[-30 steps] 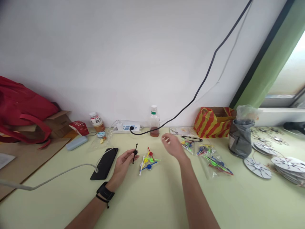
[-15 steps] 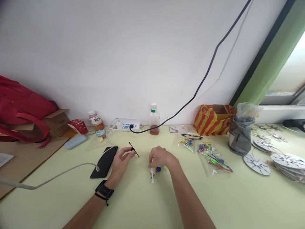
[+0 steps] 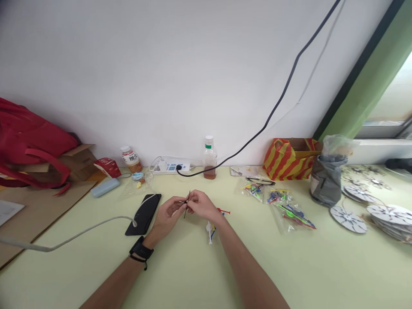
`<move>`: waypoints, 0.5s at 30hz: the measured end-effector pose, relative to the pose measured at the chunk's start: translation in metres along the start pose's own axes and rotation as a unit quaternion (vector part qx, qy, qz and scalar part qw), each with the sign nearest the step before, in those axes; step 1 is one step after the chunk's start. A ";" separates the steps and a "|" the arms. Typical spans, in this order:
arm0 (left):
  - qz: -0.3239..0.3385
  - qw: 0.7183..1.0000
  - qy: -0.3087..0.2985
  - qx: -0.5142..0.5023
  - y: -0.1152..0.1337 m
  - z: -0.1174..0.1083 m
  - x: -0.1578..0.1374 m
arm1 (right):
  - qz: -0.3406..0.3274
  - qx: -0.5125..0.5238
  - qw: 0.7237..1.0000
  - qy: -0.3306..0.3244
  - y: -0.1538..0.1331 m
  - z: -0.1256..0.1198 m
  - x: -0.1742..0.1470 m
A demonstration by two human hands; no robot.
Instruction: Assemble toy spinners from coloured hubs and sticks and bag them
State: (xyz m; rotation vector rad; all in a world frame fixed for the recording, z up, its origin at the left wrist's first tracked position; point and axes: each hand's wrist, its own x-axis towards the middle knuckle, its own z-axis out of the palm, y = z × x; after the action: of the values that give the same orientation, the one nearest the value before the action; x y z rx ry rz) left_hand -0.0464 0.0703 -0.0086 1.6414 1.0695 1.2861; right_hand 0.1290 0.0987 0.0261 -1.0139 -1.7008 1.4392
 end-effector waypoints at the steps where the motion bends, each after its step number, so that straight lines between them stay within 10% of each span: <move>1: 0.007 1.000 -0.008 0.011 0.002 0.000 0.000 | 0.002 -0.021 1.000 0.003 0.000 0.001 0.000; 11: 0.029 0.979 -0.004 0.201 -0.003 -0.006 0.000 | 0.007 -0.235 0.969 0.070 -0.001 -0.032 -0.011; 15: 0.049 0.957 0.013 0.287 -0.014 -0.008 0.003 | -0.030 -0.331 0.942 -0.040 -0.017 -0.055 -0.027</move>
State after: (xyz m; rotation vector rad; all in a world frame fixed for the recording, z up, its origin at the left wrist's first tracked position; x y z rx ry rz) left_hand -0.0564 0.0785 -0.0193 2.1271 1.4905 1.1185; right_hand 0.1872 0.0984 0.0512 -1.2368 -2.3261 0.8756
